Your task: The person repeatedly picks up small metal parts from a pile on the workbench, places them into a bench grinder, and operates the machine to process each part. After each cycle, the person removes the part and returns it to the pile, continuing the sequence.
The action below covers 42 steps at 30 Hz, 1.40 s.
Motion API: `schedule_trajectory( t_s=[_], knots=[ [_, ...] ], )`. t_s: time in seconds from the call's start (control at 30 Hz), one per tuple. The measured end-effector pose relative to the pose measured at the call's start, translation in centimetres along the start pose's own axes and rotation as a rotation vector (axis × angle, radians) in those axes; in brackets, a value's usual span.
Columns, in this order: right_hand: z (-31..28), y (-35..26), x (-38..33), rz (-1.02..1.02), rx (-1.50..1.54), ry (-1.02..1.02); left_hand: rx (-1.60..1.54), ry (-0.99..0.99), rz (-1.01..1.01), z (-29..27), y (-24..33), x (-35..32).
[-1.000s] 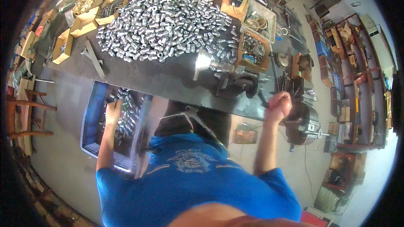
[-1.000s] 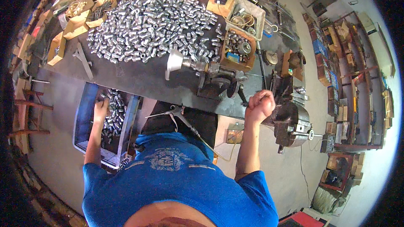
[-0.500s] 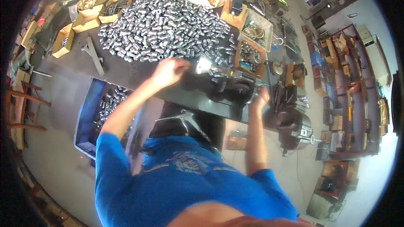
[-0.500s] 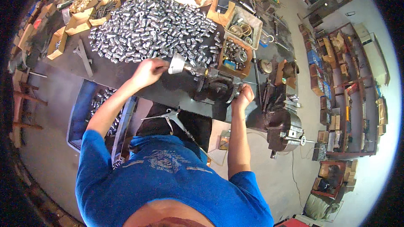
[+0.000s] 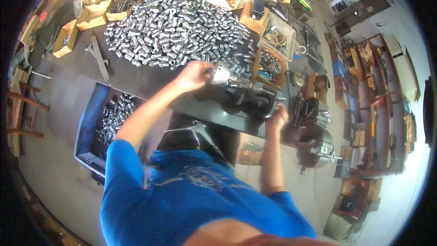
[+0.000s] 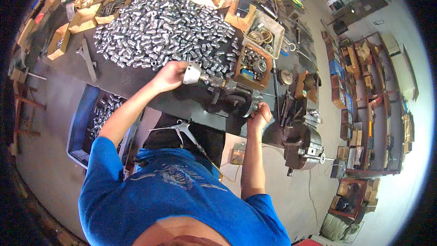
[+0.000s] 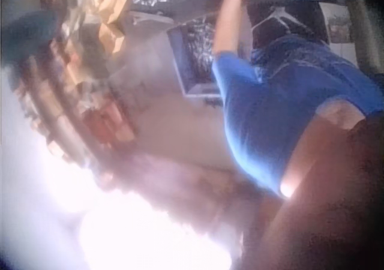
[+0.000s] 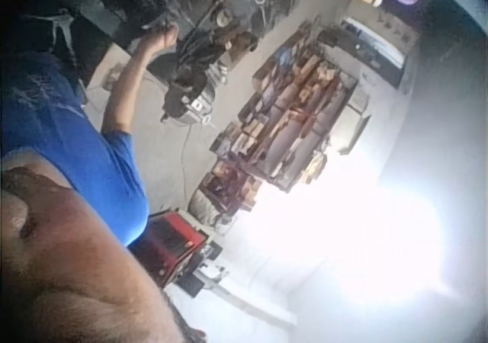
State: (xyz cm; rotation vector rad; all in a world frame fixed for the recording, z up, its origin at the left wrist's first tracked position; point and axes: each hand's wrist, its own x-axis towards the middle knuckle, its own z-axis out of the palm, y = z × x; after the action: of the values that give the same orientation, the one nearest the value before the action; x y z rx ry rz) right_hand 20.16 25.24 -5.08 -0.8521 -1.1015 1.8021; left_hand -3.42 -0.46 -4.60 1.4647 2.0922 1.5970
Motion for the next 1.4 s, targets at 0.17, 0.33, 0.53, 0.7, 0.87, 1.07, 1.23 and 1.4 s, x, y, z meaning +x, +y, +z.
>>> schedule_trajectory(
  t_s=[0.17, 0.33, 0.53, 0.7, 0.87, 1.07, 1.23, 1.4],
  knots=[
    [-0.5, -0.6, -0.2, 0.000, 0.025, 0.001, -0.637, 0.078, -0.330, -6.2, 7.6, -1.8],
    [-0.1, -0.6, 0.2, -0.012, -0.040, 0.014, -0.699, 0.040, -0.286, -5.8, 9.3, -0.9],
    [0.6, -1.6, -1.5, -0.033, -0.023, 0.077, -0.653, -0.054, -0.229, -5.7, 9.2, 0.6],
    [-1.2, -4.0, -4.1, -0.042, 0.018, -0.111, -0.662, -0.060, -0.162, -5.5, 8.8, 0.6],
    [1.9, -9.6, -5.3, -0.132, 0.054, -0.281, -0.635, 0.029, -0.200, -5.3, 9.3, -0.1],
    [6.7, -10.4, 1.2, -0.208, 0.107, -0.178, -0.102, 0.190, -0.271, -3.3, 10.9, 0.0],
    [4.2, -3.7, 6.6, -0.530, -0.315, -0.173, -0.105, 0.353, -0.054, -2.0, 10.4, -0.1],
    [3.2, -1.3, 0.7, -0.094, -0.058, 0.019, -0.288, 0.380, -0.104, -1.6, 10.2, -0.8]
  ],
)
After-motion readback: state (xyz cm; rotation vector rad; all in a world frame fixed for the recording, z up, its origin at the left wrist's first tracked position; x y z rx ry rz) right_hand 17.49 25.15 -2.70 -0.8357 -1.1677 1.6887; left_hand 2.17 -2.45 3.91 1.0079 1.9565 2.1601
